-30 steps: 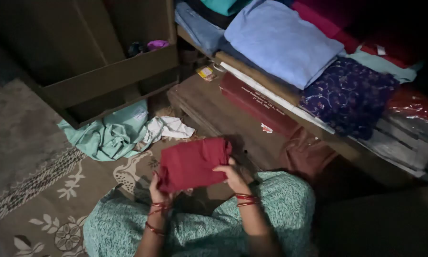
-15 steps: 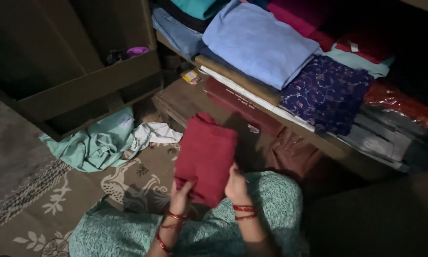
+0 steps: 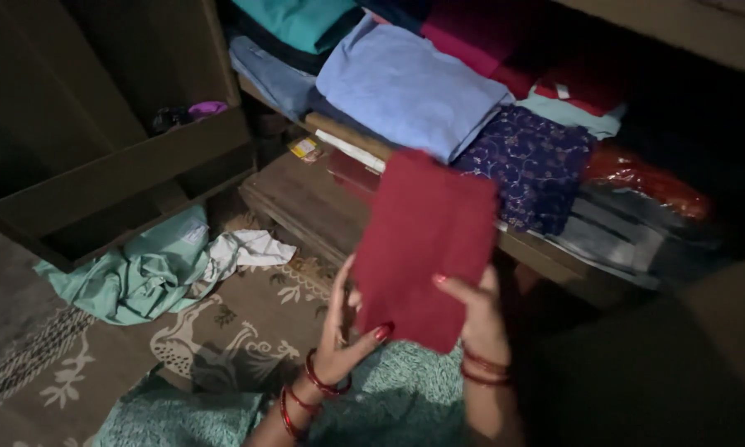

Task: Folding clothes and organizing a bag inside a low-level wardrobe shelf.

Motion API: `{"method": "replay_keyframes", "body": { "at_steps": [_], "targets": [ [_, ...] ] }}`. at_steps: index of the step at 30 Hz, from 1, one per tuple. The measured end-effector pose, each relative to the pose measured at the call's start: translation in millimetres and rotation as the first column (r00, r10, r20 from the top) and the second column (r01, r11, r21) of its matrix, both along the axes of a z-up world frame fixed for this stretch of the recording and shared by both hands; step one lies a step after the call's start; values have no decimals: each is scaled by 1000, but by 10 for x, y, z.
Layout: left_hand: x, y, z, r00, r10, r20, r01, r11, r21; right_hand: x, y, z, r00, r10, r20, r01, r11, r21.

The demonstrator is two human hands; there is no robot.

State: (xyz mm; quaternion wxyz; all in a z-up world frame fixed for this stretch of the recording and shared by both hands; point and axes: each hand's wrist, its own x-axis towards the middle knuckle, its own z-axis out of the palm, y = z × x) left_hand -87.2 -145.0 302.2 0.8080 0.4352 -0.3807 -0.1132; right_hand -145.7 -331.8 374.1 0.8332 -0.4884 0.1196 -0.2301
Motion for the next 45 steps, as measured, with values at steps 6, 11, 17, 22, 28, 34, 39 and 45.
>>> {"method": "replay_keyframes", "body": {
  "at_steps": [6,11,17,22,28,34,39,45],
  "targets": [
    [141,-213,14,998,-17,-58,11,995,-99,261,-858,733,936,-112,335,161,979,-123],
    [144,-346,-312,995,-55,-89,55,998,5,858,-1935,403,948,-304,92,311,831,-461],
    [87,-487,-348,990,-116,-82,129,976,176,1025,-2125,67,874,-474,102,390,560,-731],
    [99,-548,-327,974,-201,-103,218,955,199,1201,-2302,-184,833,-482,271,494,427,-757],
    [90,-648,2,986,-84,142,34,945,326,948,-1974,191,766,-641,41,225,209,-952],
    [218,-1015,582,798,94,595,-356,870,341,1160,-2051,730,767,-623,153,42,-190,-981],
    [632,-1688,907,405,191,894,-604,790,105,1690,-2125,729,795,-501,-343,-461,-130,-878],
    [932,-2073,522,299,128,946,-755,638,153,1743,-2217,712,738,-488,-466,-570,-82,-818]
  ]
}}
